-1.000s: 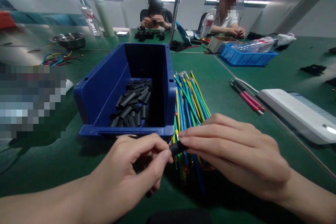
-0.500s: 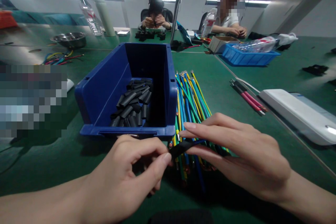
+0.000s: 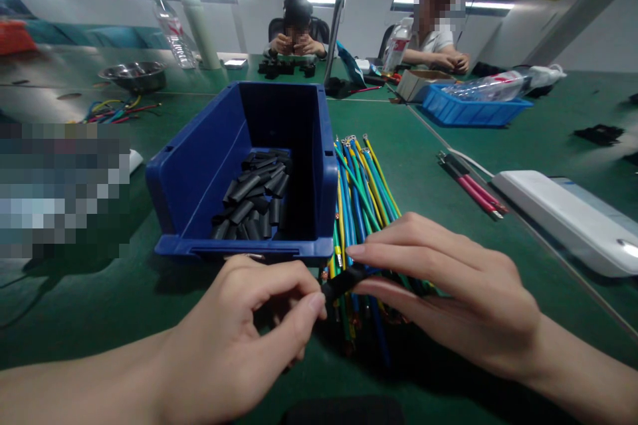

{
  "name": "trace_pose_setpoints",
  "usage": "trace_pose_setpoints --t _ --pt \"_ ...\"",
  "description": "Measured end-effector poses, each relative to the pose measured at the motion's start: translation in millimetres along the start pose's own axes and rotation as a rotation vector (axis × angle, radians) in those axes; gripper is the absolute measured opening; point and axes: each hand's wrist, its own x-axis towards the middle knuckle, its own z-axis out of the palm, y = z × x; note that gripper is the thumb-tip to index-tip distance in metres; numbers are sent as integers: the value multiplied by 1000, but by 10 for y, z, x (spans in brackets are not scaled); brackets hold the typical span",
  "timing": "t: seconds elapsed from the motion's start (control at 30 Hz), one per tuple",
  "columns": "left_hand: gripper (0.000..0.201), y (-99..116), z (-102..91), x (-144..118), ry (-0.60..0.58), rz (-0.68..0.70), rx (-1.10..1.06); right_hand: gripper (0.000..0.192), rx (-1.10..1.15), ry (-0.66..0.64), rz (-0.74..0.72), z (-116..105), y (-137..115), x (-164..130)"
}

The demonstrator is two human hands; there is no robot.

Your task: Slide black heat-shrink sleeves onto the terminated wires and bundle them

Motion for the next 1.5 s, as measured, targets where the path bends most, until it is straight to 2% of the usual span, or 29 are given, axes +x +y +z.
trace_pose_setpoints --t 0.57,0.93,1.1,1.33,1.5 --pt "30 -7 -2 15 14 -13 -2 30 -45 29 55 4 -25 7" --pt "30 -2 0 43 0 4 -6 33 -64 -38 8 28 35 -18" --pt "28 -31 -1 29 -22 8 -62 33 -65 -38 35 21 26 -14" --pt "32 -69 13 7 -33 -6 -128 25 -91 -15 -9 4 -2 22" --pt "32 -67 6 -21 -7 39 -178 34 -117 -16 -15 -68 -2 36"
